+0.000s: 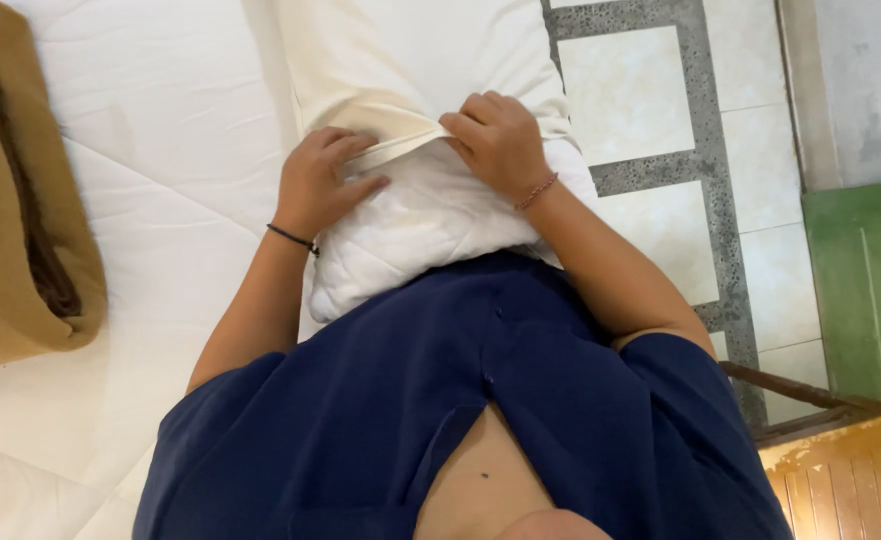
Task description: Putting a white pillow into a white pillowcase on a bed.
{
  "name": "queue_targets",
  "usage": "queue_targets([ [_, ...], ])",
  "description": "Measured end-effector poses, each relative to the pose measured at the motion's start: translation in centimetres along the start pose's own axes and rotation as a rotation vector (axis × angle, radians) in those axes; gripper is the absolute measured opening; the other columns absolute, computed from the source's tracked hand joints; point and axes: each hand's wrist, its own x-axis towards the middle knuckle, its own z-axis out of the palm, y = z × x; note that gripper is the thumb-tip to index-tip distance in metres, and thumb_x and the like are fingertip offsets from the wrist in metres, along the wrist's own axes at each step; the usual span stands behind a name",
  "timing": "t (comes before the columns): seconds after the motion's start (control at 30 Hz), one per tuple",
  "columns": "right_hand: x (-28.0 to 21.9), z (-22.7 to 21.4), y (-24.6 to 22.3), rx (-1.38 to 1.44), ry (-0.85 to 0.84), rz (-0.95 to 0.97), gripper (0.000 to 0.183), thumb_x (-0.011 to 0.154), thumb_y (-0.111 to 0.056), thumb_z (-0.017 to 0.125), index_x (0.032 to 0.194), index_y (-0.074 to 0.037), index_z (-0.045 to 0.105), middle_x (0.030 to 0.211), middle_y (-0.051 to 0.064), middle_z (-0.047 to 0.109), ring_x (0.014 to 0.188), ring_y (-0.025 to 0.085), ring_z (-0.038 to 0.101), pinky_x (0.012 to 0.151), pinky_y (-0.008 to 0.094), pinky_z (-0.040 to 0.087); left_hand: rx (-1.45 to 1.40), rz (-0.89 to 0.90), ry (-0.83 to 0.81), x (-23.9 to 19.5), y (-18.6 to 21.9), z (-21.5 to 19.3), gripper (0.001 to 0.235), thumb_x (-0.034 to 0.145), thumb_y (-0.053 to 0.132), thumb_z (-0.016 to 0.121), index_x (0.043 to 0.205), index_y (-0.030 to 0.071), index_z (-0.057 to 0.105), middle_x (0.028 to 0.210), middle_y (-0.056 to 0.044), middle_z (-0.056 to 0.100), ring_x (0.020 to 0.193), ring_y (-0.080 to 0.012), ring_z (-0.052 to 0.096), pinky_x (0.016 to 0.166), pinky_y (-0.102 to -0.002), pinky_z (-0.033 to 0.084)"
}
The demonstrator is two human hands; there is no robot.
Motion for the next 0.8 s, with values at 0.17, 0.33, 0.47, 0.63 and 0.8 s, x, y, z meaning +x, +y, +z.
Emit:
queue_targets([
  [0.17, -0.7, -1.5, 3.2, -0.359, 0.047, -0.265, 0.018, 0.092, -0.01, 0.078, 0.107, -0.017, 0.072, 0.087, 0.0, 0.058, 0.078, 0.02, 0.058, 0.068, 0.034, 0.045, 0.203, 0.018, 0.026, -0.8, 0.2, 1.0, 0.018, 0.091, 0.004, 0.075, 0.109, 0.005, 0.073, 0.101, -0.011, 0.069, 0.095, -0.031, 0.066, 0.08, -0.039, 0.053],
  [0.33, -7.1, -3.9, 7.3, -0.282, 0.036, 0.043, 0.034, 0.083, -0.002, 0.071, 0.116, -0.012, 0.07, 0.097, 0.006, 0.066, 0.087, 0.025, 0.065, 0.074, 0.036, 0.051, 0.016, -0.037, -0.073, -2.1, 1.5, -1.0, 0.014, 0.093, -0.001, 0.073, 0.107, 0.002, 0.073, 0.091, -0.011, 0.067, 0.083, -0.0261, 0.064, 0.073, -0.036, 0.051],
  [0.47, -12.1, -6.6, 2.3, -0.235, -0.17, 0.029, 0.043, 0.073, -0.004, 0.074, 0.115, -0.017, 0.075, 0.072, 0.005, 0.061, 0.07, 0.029, 0.061, 0.065, 0.04, 0.049, -0.07, -0.405, -0.602, -3.0, 2.6, -4.9, 0.015, 0.089, 0.017, 0.078, 0.092, 0.002, 0.076, 0.076, -0.008, 0.073, 0.068, -0.0171, 0.064, 0.064, -0.031, 0.051],
  [0.63, -13.2, -10.3, -5.1, -0.073, -0.239, -0.034, 0.047, 0.071, -0.003, 0.071, 0.116, -0.014, 0.076, 0.067, 0.004, 0.058, 0.062, 0.025, 0.056, 0.064, 0.038, 0.049, 0.042, -0.519, -1.075, -2.8, 4.8, -6.0, 0.021, 0.081, 0.029, 0.079, 0.089, 0.01, 0.083, 0.077, -0.006, 0.08, 0.069, -0.0169, 0.071, 0.067, -0.033, 0.055],
  [0.8, -13.7, -11.2, -5.9, -0.075, -0.268, -0.006, 0.049, 0.069, -0.001, 0.068, 0.115, -0.015, 0.076, 0.068, 0.003, 0.059, 0.063, 0.024, 0.058, 0.065, 0.036, 0.05, 0.151, -0.436, -1.345, 1.0, 5.5, -4.3, 0.025, 0.08, 0.037, 0.08, 0.089, 0.014, 0.085, 0.084, -0.005, 0.083, 0.077, -0.0177, 0.076, 0.074, -0.033, 0.058],
])
